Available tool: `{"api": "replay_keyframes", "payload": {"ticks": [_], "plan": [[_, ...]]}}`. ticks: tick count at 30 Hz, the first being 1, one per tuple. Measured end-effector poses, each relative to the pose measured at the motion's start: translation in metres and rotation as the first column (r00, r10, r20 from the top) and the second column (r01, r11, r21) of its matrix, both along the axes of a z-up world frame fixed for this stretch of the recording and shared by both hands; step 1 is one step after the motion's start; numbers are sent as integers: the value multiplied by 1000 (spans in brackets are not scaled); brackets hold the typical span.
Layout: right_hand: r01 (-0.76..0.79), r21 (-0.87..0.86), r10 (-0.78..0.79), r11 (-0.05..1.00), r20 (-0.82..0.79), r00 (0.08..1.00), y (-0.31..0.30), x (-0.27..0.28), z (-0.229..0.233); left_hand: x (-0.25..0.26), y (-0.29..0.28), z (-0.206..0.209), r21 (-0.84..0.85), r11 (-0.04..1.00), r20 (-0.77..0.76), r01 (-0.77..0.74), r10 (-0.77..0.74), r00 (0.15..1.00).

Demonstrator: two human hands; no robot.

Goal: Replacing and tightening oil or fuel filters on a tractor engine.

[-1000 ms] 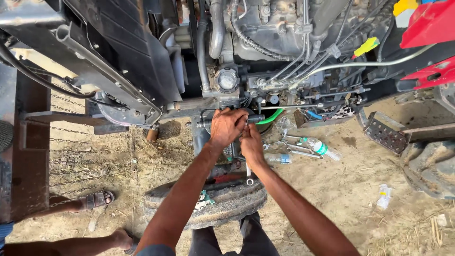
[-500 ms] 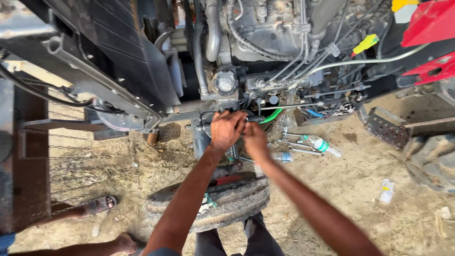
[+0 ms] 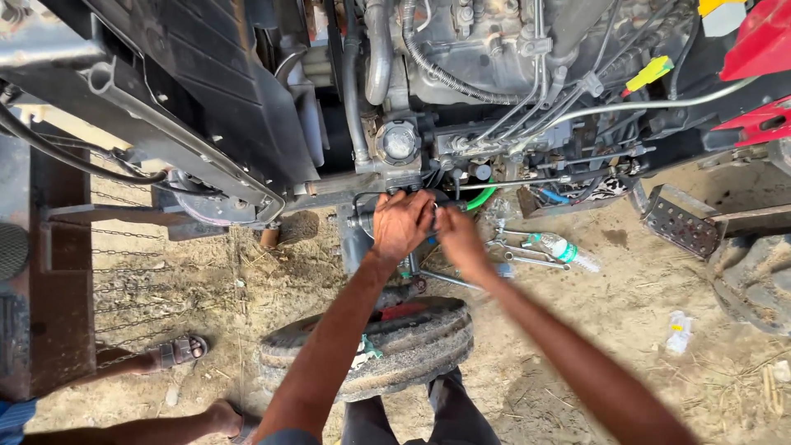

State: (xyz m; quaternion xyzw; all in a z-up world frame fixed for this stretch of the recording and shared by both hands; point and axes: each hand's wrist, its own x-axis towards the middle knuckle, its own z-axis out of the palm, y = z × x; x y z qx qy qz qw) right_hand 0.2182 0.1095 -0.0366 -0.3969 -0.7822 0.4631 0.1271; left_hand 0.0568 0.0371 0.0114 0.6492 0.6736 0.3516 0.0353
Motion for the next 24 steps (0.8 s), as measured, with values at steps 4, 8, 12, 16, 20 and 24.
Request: {"api": "replay_keyframes", "payload": {"ticks": [4,8,12,16,20,24], "plan": [[432,-391,-540,813,-230,809,-36,-15,11,4,-4,-4,17,1000,37,-14,13,999],[72,-38,-68,997,91,994,39,0,52,4,2,-5,22,1000,51,-20,18,999],[-469,-4,457,883,226,860,76,1,58,4,-1,-1,33,999,-16,-17,18,1000],[69,-45,-69,997,-8,998,-1,-2,8,2,-1,-2,53,999,-16,4,-3,1000],[336,-210,-355,918,-61,933,-21,-6,19,4,-6,3,80,997,71,7,-12,997],[-165,23,161,986,116,980,60,9,54,9,-2,-1,71,997,75,-11,6,997]]}}
